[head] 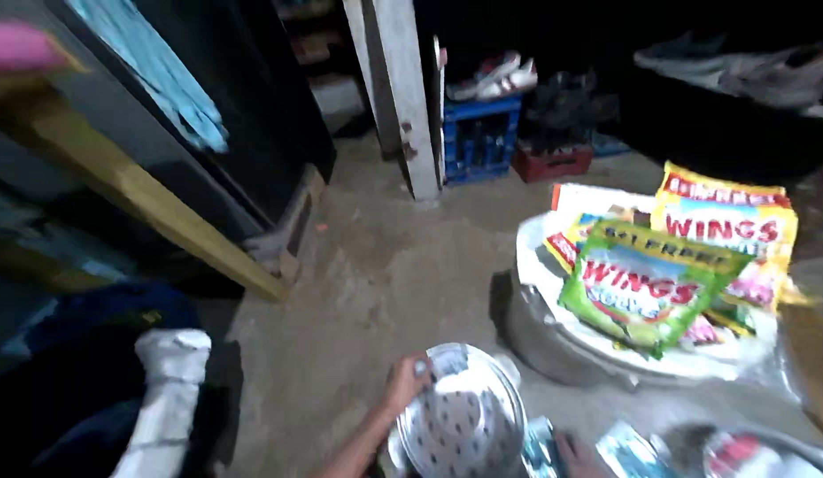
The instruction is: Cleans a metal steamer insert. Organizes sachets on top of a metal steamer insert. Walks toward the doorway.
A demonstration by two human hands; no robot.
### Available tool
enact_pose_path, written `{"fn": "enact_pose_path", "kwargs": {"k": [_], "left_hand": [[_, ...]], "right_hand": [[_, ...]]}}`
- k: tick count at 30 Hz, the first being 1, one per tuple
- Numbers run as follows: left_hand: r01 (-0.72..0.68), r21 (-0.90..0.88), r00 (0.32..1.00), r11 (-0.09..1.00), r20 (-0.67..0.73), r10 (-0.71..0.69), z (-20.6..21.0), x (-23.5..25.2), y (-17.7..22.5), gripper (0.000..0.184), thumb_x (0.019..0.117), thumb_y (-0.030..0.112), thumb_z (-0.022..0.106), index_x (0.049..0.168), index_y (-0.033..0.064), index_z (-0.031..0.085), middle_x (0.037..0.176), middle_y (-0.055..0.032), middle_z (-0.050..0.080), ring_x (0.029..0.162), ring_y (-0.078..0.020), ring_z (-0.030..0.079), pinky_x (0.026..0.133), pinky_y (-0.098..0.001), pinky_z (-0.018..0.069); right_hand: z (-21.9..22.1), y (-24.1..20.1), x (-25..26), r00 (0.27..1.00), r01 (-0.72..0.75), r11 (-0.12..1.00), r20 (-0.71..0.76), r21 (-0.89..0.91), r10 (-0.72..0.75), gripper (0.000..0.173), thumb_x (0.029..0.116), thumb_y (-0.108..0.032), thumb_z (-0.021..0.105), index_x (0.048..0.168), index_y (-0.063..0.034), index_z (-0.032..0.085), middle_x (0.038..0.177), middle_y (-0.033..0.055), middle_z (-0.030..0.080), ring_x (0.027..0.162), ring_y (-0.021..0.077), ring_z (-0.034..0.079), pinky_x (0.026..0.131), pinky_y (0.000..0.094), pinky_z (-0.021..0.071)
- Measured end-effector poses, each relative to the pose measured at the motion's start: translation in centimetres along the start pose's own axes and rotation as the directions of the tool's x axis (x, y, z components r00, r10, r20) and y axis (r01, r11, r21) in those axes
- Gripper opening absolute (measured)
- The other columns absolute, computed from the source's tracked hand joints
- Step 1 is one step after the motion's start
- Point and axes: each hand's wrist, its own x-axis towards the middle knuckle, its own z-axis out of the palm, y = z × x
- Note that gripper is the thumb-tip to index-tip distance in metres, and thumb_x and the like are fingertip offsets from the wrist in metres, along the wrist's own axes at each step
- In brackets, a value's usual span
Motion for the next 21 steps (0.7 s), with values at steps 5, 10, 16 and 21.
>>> {"fn": "enact_pose_path", "kwargs": {"k": [5,10,16,21], "left_hand": [[-0.001,0.165,0.999,0.986,0.044,-0.007,-1.3,0.0,3.2,0.021,0.0998,0.011,0.064,0.114,-0.0028,0.070,0.118,-0.0224,0.067,0.111,-0.0353,0.065,0.099,-0.0537,0.0515],[-0.147,0.189,0.987,0.971,-0.036,0.156,0.2,0.4,1.9,0.017,0.0938,0.009,0.072,0.107,-0.0014,0.071,0.119,-0.0235,0.063,0.112,-0.0379,0.062,0.098,-0.0549,0.0508],[-0.232,0.244,0.964,0.942,-0.072,0.256,-0.5,-0.5,0.7,0.027,0.0918,0.013,0.074,0.116,0.0022,0.071,0.131,-0.0244,0.059,0.122,-0.0401,0.057,0.103,-0.0555,0.0476],[-0.259,0.248,0.947,0.933,-0.126,0.297,-1.1,-1.5,0.6,0.029,0.0910,0.014,0.074,0.117,0.0030,0.071,0.129,-0.0222,0.060,0.120,-0.0390,0.057,0.103,-0.0543,0.0469]], "right_hand": [[-1.8,-1.3,0.8,0.981,-0.071,0.988,0.170,-0.135,0.094,0.099,0.0831,-0.037,0.084,0.160,-0.0032,0.031,0.151,0.0296,0.042,0.131,0.0449,0.053,0.106,0.0560,0.0482],[-1.5,-1.5,0.5,0.986,0.005,0.978,0.162,-0.207,0.029,0.104,0.0790,-0.024,0.088,0.162,-0.0133,0.027,0.148,0.0300,0.043,0.128,0.0475,0.054,0.099,0.0610,0.0508],[-1.9,-3.1,1.2,0.965,0.158,0.920,0.253,-0.359,-0.067,0.092,0.0709,-0.004,0.089,0.153,-0.0175,0.048,0.159,0.0249,0.034,0.137,0.0475,0.044,0.096,0.0579,0.0508],[-2.7,-3.9,2.0,0.954,0.196,0.910,0.288,-0.366,-0.089,0.075,0.0731,-0.001,0.087,0.142,-0.0073,0.056,0.149,0.0262,0.045,0.137,0.0475,0.044,0.098,0.0581,0.0495]]}}
